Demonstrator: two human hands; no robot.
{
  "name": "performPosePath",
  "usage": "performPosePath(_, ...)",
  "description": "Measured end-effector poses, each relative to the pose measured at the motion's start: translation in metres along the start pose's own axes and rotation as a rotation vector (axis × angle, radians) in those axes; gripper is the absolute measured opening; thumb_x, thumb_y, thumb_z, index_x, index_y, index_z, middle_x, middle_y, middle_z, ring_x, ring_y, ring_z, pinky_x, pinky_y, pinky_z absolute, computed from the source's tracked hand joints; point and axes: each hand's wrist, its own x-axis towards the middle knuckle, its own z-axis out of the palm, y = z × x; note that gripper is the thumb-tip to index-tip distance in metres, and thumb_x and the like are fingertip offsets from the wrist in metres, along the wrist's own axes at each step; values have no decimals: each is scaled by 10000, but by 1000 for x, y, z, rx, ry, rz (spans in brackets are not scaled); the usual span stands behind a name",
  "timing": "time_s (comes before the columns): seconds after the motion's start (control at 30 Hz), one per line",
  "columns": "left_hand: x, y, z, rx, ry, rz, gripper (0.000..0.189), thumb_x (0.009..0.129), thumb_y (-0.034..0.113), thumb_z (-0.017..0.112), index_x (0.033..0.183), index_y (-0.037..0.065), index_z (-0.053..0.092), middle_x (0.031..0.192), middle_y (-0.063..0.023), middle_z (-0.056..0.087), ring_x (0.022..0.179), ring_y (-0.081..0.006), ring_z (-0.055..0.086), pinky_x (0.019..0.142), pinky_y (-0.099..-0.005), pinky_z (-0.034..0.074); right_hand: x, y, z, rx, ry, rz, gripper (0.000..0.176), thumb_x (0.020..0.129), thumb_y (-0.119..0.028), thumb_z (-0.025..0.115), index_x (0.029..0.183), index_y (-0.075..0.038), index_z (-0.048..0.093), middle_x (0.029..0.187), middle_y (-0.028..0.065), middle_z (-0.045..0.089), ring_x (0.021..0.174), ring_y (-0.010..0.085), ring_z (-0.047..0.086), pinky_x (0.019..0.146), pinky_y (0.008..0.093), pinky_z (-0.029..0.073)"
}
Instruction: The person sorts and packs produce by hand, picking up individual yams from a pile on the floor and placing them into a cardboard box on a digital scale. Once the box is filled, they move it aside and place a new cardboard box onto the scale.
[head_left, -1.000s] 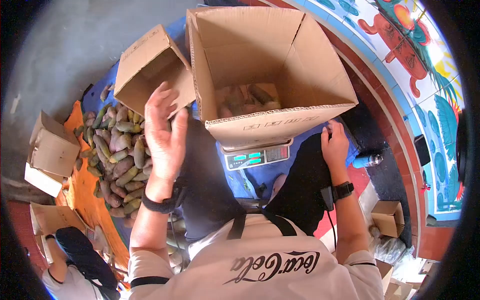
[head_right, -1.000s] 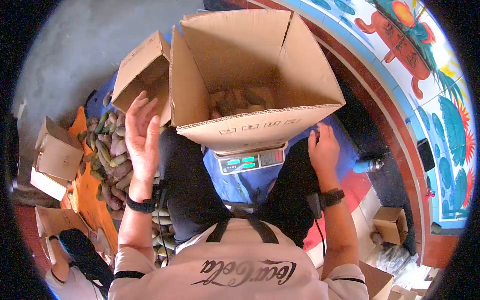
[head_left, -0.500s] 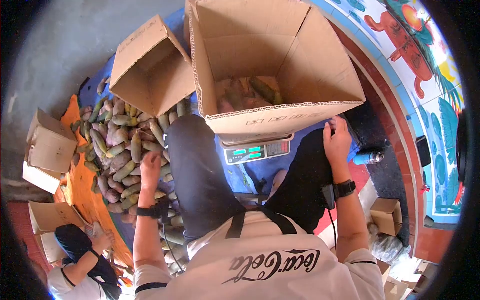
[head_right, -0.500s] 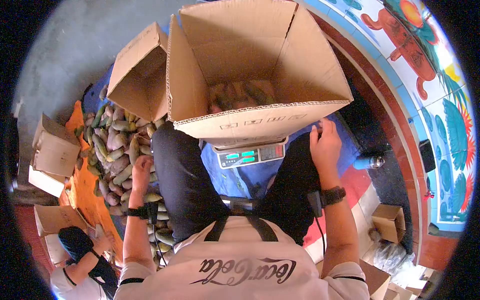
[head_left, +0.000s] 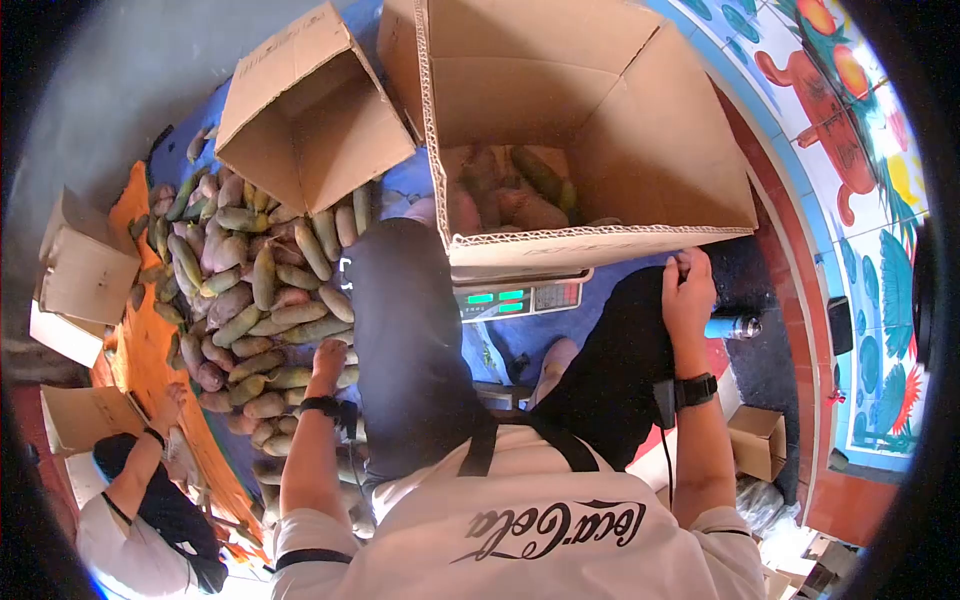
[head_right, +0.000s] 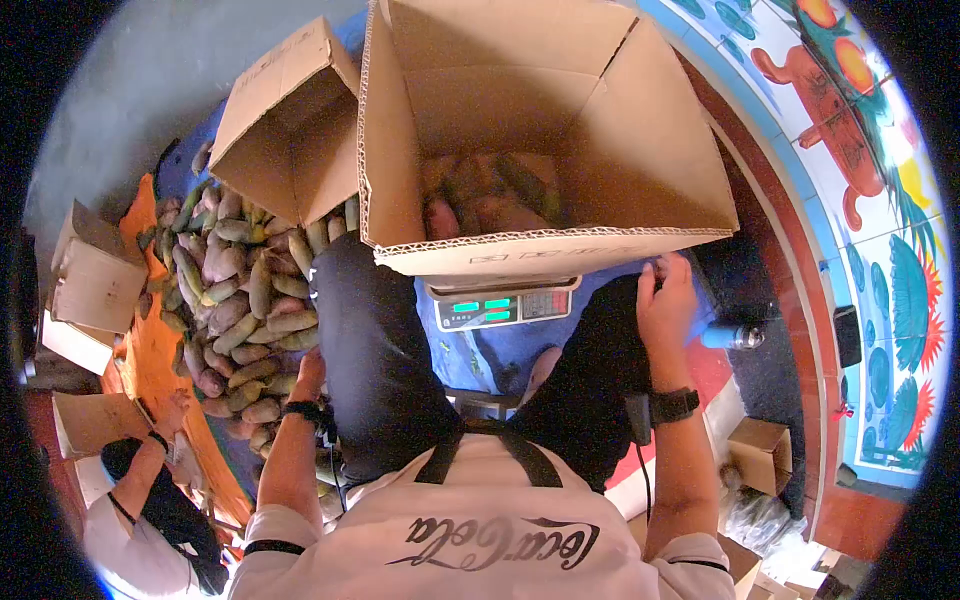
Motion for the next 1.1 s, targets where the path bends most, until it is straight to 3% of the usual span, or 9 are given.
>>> performPosePath(0.07, 37, -83, 33, -56, -98, 308, 165, 780, 117, 537, 893, 71, 647, 899, -106, 638, 927, -245, 602, 783, -368, 482, 0, -1, -1, 22, -28, 75, 215, 828, -106, 588, 1006, -3, 528, 932, 158, 593, 794, 292, 609, 696, 368, 489)
performPosePath(0.2, 9, 1, 12, 242, -165, 1, 218, 782, 108, 525, 963, 104, 647, 1092, -97, 585, 1039, -275, 557, 857, -383, 473, 1, 2, -1, -39, -25, 36, 220, 826, -102, 591, 1020, -16, 537, 950, 165, 592, 831, 333, 598, 753, 391, 478)
performPosePath(0.23, 56, -114, 65, -208, -132, -27, 222, 793, 131, 536, 986, 110, 644, 1112, -102, 582, 1045, -290, 550, 871, -377, 467, 0, 4, -1, -4, -26, 41, 226, 824, -107, 593, 1025, -20, 538, 959, 165, 598, 854, 351, 598, 771, 404, 473)
performPosePath(0.4, 12, 14, 26, 89, -102, -197, 326, 827, 231, 520, 1129, 111, 554, 1142, -169, 564, 1026, -340, 563, 884, -389, 455, 2, 3, -1, -23, -53, 122, 210, 834, -125, 592, 1006, -16, 539, 957, 179, 604, 886, 350, 603, 764, 410, 474)
performPosePath(0.53, 61, -86, 80, 358, -228, -15, 558, 780, 258, 556, 1291, 121, 378, 1143, -239, 558, 1030, -386, 562, 892, -437, 445, 1, 7, -2, -39, -69, 131, 212, 831, -130, 601, 990, -6, 534, 893, 173, 584, 822, 344, 588, 719, 402, 470)
performPosePath(0.63, 20, 46, 29, 181, -285, -241, 609, 771, 263, 565, 1324, 122, 352, 1166, -250, 544, 1050, -388, 548, 917, -434, 429, 1, 7, -1, -10, -80, 141, 237, 831, -131, 599, 1013, 3, 526, 939, 200, 574, 854, 373, 575, 734, 414, 467)
performPosePath(0.83, 78, -100, 137, -370, -285, -104, 695, 786, 282, 552, 1402, 147, 261, 1211, -243, 521, 1132, -357, 508, 951, -417, 408, -3, 32, 1, -195, -60, -17, 284, 870, -121, 558, 1090, 45, 489, 967, 225, 555, 876, 358, 572, 774, 393, 450)
performPosePath(0.93, 55, -26, 100, -131, -230, -358, 699, 791, 250, 547, 1417, 163, 249, 1219, -226, 523, 1150, -338, 504, 951, -412, 412, -2, 22, -3, -211, -80, -34, 358, 856, -160, 566, 1133, 45, 466, 1096, 295, 520, 1022, 480, 486, 874, 477, 409)
performPosePath(1.1, 33, 67, 44, 494, -343, -225, 495, 807, 193, 538, 1282, 121, 420, 1144, -217, 573, 1084, -334, 554, 907, -417, 448, -4, 22, -4, -193, -88, -23, 368, 860, -155, 562, 1141, 56, 453, 1141, 313, 498, 1050, 489, 470, 898, 473, 398)
